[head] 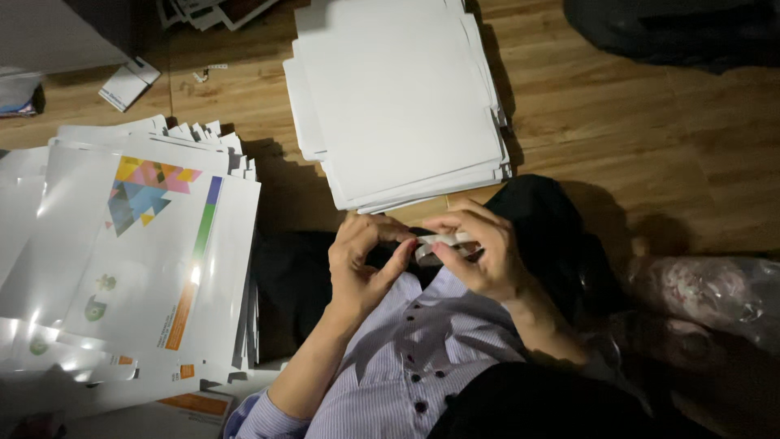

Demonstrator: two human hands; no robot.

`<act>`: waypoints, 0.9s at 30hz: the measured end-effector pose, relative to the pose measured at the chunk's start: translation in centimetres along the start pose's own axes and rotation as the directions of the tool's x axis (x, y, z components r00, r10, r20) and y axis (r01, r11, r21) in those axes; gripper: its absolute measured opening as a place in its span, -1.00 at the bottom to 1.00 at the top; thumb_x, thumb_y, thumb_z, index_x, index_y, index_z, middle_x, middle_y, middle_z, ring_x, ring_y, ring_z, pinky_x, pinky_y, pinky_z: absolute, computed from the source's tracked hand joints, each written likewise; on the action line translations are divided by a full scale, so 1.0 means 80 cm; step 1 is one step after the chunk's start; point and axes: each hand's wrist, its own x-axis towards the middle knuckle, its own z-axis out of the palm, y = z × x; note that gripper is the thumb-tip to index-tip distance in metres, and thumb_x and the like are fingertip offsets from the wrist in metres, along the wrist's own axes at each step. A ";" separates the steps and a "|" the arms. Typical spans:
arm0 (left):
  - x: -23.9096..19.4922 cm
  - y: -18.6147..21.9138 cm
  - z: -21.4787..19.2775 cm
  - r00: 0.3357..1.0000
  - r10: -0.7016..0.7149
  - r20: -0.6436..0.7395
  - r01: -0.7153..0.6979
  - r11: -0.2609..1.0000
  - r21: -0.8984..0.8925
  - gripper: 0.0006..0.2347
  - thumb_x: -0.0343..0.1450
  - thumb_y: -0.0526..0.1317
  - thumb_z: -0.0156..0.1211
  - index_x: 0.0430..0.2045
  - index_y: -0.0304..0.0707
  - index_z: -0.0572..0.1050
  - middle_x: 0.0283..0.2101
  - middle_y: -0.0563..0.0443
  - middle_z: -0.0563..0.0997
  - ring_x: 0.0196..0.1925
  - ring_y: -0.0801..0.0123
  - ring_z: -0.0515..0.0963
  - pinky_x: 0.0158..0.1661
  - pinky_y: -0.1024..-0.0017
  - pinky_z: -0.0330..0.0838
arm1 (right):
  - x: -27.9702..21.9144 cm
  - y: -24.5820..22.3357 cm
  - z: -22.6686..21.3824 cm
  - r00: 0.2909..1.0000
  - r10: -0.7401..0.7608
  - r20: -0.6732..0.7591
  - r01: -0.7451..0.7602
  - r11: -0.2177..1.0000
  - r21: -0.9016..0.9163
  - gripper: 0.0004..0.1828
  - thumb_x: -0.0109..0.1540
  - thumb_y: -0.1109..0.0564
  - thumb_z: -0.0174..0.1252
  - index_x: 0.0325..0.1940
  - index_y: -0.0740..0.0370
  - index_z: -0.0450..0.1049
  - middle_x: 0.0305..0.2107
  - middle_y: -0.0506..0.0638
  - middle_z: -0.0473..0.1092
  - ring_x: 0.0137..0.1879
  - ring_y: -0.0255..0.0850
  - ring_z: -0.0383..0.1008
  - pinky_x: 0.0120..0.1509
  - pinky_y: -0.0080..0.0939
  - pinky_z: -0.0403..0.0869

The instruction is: The person sits on the floor and repeatedly takes sheets of paper from a stack on the left, places them on a stack on the right, and secures them with clear tape. The person uses both hands to apply and smooth the tape along the edges of the paper.

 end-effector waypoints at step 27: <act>-0.075 -0.482 -0.066 0.721 -0.686 -0.093 0.677 0.671 0.301 -0.83 0.22 -0.22 0.16 -0.36 -0.13 0.51 -0.44 -0.01 0.57 -0.34 0.17 0.58 -0.31 0.31 0.45 | -0.009 0.356 0.177 0.611 0.666 0.429 -0.412 0.730 -0.546 -0.42 0.22 -0.21 -0.06 0.18 0.20 0.23 -0.58 0.08 0.37 -0.31 0.07 0.44 -0.20 0.03 0.37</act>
